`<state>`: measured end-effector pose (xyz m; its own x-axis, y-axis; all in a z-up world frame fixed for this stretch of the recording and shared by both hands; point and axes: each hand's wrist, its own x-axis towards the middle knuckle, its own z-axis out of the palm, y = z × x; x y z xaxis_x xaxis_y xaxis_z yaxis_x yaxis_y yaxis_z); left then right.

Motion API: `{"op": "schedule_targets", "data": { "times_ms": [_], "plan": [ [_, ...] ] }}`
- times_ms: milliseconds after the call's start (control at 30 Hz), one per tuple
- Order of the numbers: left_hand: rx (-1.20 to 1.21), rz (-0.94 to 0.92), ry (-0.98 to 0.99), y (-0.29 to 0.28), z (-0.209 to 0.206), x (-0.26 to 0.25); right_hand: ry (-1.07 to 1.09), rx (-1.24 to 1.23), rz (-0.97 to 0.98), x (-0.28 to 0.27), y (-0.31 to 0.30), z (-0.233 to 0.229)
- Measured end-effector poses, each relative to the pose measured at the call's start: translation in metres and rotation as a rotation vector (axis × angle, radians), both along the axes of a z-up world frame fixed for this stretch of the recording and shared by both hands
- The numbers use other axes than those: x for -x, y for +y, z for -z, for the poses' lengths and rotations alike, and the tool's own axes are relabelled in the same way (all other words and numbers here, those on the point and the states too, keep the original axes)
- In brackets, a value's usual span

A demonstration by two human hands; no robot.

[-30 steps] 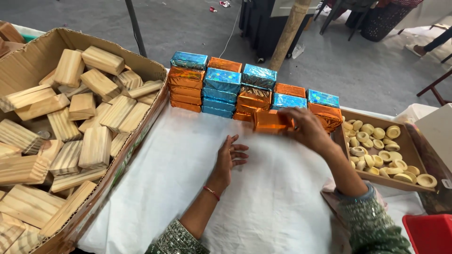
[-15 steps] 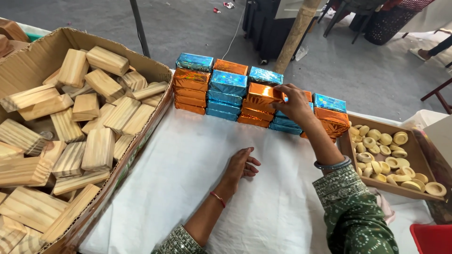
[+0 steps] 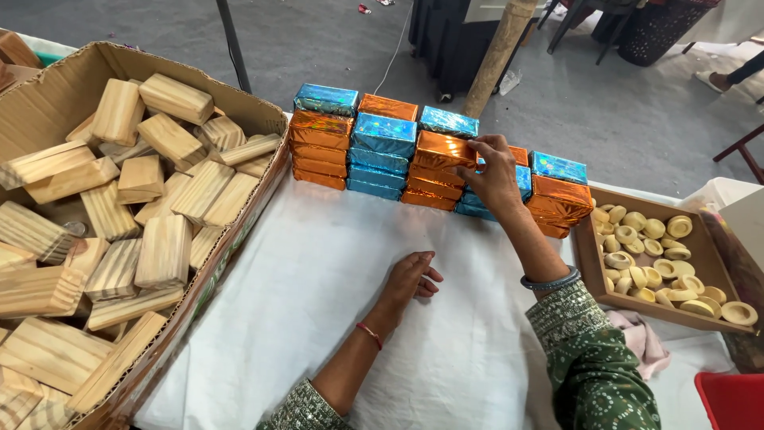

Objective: The recorder uses a cloth to clean wooden blocks and cups before assembling them.

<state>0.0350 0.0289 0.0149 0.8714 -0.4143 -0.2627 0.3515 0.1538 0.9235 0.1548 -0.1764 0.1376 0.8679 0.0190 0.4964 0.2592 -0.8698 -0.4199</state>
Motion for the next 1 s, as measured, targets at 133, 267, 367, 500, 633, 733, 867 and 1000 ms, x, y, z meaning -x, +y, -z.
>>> {"op": "schedule_targets", "data": {
  "times_ms": [133, 267, 367, 500, 633, 733, 867, 1000],
  "plan": [
    [-0.007, 0.016, -0.006, -0.001, -0.002, 0.000, -0.004, -0.017, -0.011, -0.005, -0.001, 0.008],
    [-0.049, 0.044, -0.028, -0.005, 0.004, -0.001, -0.007, -0.095, -0.031, 0.004, -0.003, 0.004],
    [-0.045, 0.047, -0.030, -0.004, 0.002, 0.000, -0.046, -0.125, -0.038, 0.013, -0.011, 0.008],
    [-0.002, 0.061, -0.051, -0.006, 0.017, -0.002, 0.030, -0.209, 0.082, 0.019, -0.017, 0.014],
    [0.004, 0.068, -0.051, -0.004, 0.013, 0.000, -0.118, -0.192, -0.050, 0.008, -0.016, 0.023],
    [-0.016, 0.082, -0.036, -0.004, 0.011, 0.000, -0.101, -0.176, 0.010, 0.002, -0.014, 0.034],
    [-0.072, 0.099, -0.026, -0.004, 0.003, 0.002, -0.127, -0.154, 0.055, 0.010, -0.009, 0.034],
    [-0.113, 0.114, -0.064, -0.001, 0.001, 0.002, -0.352, 0.141, 0.136, 0.023, 0.014, 0.013]
  ]
}}
